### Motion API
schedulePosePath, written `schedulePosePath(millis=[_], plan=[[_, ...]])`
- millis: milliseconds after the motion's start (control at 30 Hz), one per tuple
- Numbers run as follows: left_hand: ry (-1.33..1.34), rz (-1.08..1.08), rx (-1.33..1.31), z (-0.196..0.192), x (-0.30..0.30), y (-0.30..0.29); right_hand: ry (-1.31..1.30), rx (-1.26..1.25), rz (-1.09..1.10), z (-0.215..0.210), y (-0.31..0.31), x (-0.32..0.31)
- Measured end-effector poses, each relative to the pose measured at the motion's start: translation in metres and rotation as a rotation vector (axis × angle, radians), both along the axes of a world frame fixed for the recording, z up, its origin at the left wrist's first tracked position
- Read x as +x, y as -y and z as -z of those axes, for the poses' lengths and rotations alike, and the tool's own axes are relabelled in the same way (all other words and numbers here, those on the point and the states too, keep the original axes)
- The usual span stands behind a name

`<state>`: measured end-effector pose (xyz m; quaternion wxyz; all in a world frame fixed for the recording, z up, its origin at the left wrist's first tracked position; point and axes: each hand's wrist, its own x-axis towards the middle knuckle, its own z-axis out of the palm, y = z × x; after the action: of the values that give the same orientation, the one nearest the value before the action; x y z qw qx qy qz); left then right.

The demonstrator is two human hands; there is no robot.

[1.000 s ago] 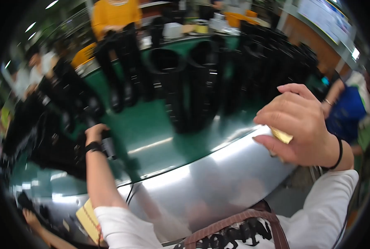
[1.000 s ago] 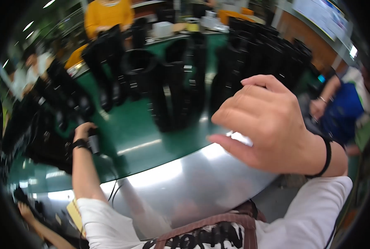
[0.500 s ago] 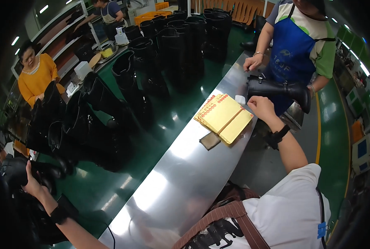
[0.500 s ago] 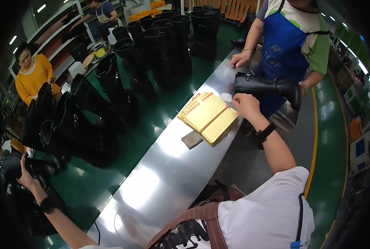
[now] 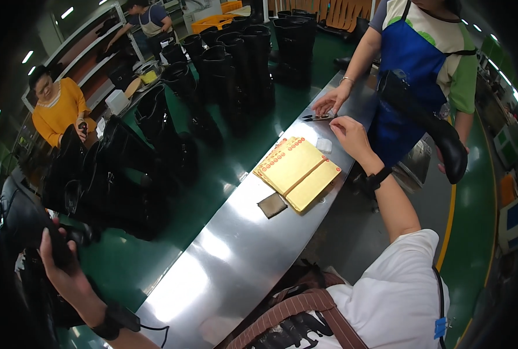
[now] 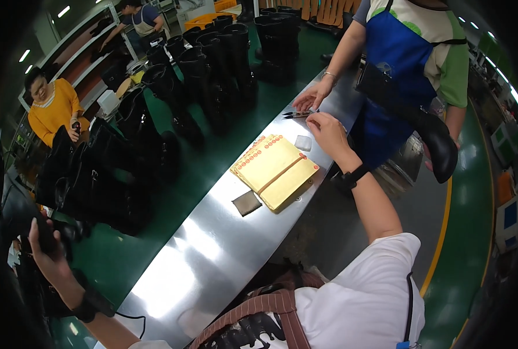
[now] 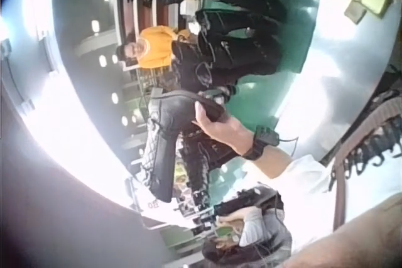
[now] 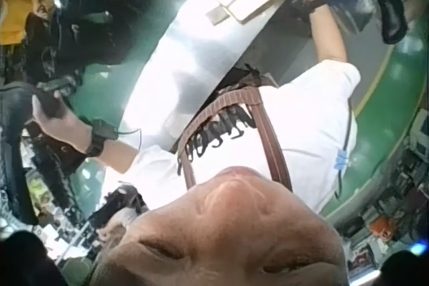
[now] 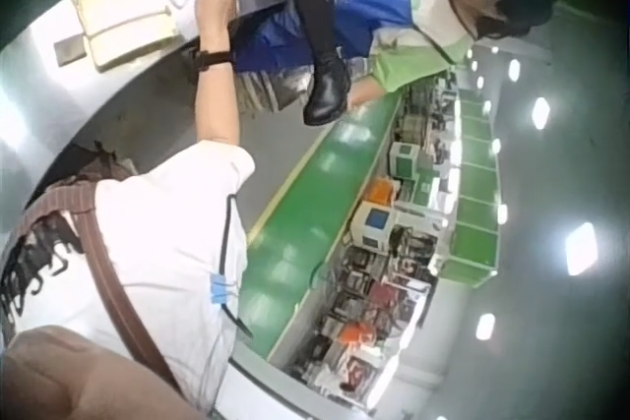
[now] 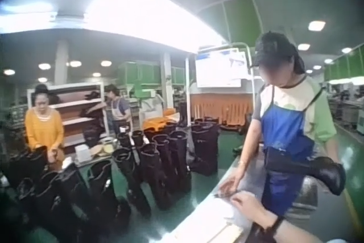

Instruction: The recorder is inspecting and cleaning pairs of tall black boots on a factory assembly line.

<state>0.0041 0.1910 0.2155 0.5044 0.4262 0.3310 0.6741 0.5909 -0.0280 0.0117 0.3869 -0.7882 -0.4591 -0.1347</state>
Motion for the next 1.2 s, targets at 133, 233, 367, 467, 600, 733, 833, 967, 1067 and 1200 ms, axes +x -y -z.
schedulePosePath(millis=[133, 233, 367, 467, 600, 733, 833, 967, 1067, 1200], plan=[[-0.163, 0.037, -0.054, 0.043, 0.041, 0.072, 0.102, -0.142, -0.120, 0.032, -0.039, 0.044], [-0.250, 0.093, 0.042, 0.065, 0.051, 0.097, 0.139, -0.321, -0.085, 0.052, -0.060, 0.070], [-0.247, 0.122, -0.060, 0.078, 0.055, 0.115, 0.157, -0.443, -0.038, 0.071, -0.064, 0.096], [-0.247, 0.068, -0.053, 0.086, 0.056, 0.123, 0.172, -0.543, -0.026, 0.071, -0.062, 0.104], [-0.377, -0.105, -0.004, 0.098, 0.053, 0.124, 0.198, -0.499, -0.036, 0.050, -0.055, 0.085], [-0.581, -0.331, -0.005, 0.106, 0.046, 0.128, 0.530, -0.071, 0.069, 0.006, -0.043, 0.024], [-0.746, -0.505, 0.037, 0.108, 0.041, 0.134, 0.652, 0.187, -0.168, -0.047, -0.041, -0.031], [-0.859, -0.640, 0.069, 0.111, 0.033, 0.138, -0.138, 0.071, -0.611, -0.090, -0.026, -0.132], [-0.906, -0.691, 0.065, 0.114, 0.028, 0.140, -0.448, 0.061, -0.757, -0.109, -0.008, -0.220], [-0.951, -0.678, 0.038, 0.116, 0.024, 0.143, -0.229, -0.027, -0.902, -0.139, 0.005, -0.333]])
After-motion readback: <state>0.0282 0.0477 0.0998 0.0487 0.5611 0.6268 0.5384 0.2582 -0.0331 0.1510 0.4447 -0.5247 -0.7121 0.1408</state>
